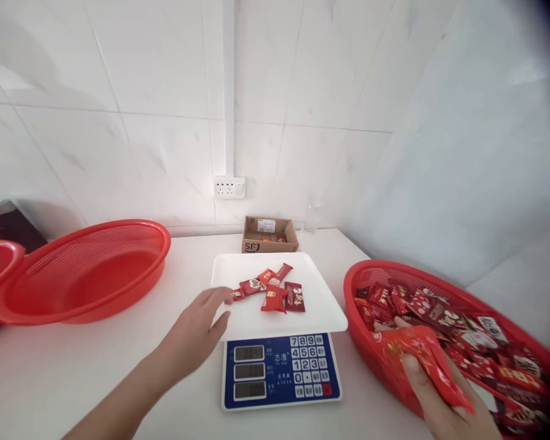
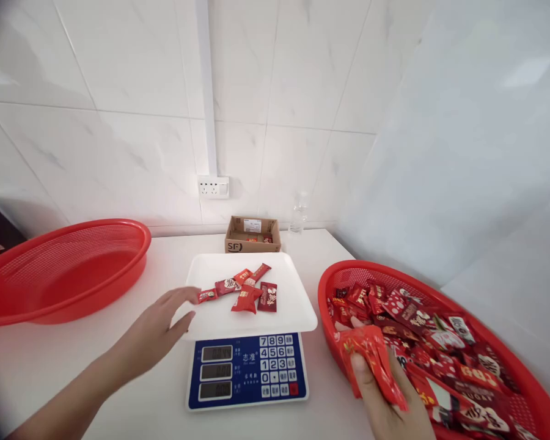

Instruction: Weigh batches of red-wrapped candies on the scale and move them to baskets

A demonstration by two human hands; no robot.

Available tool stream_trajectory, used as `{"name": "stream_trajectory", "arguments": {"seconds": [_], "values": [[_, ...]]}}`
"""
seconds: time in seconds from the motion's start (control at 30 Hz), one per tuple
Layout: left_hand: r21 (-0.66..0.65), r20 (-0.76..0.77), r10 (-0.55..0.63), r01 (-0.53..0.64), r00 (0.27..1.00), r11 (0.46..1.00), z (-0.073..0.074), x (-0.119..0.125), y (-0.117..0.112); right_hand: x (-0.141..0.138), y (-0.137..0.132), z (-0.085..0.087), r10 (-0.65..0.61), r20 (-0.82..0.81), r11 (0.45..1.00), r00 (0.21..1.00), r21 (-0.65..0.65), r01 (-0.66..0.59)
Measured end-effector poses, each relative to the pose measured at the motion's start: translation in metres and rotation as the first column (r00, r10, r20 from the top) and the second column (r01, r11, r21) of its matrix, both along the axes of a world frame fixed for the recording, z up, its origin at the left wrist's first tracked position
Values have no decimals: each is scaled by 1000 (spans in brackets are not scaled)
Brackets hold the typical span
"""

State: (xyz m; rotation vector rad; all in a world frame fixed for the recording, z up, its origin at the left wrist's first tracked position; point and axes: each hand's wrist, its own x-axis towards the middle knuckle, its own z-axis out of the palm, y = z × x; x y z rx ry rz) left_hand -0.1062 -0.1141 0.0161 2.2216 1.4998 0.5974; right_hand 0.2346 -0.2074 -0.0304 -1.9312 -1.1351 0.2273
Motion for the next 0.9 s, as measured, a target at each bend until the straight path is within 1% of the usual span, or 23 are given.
{"name": "stream_trajectory", "arguments": {"seconds": [0.07,0.17,0.23,0.37,0.43,0.53,0.63,0.7,0.77,0.83,0.9], "values": [[27,-101,16,-14,995,1000,-2,7,19,6,6,-3,-64,-70,998,995,-32,62],[12,-161,24,-23,987,1000,-8,17,33,11,9,-5,-19,-116,997,993,-72,11],[3,-188,37,-37,981,999,-11,23,33,15,7,-5,10,-122,996,993,-82,-20],[-9,-195,29,-31,980,999,-12,32,27,21,3,-8,77,-111,997,991,-17,-79],[-15,-189,20,-23,982,1000,-12,39,25,23,3,-10,72,-104,997,992,-5,-72],[-11,-180,33,-35,983,999,-15,50,26,24,3,-14,27,-112,1000,993,-8,-28],[16,-161,46,-44,986,999,-19,54,28,25,4,-16,27,-105,1000,994,13,-26],[62,-158,76,-67,984,996,-19,46,31,27,4,-17,38,-93,999,995,21,-36],[134,-167,150,-128,974,983,-17,29,36,28,4,-16,39,-85,999,996,26,-37],[218,-180,256,-215,950,952,-13,1,44,30,3,-18,35,-60,999,998,38,-33],[290,-207,382,-316,901,903,-8,-34,52,34,3,-23,40,6,996,999,84,-40]]}}
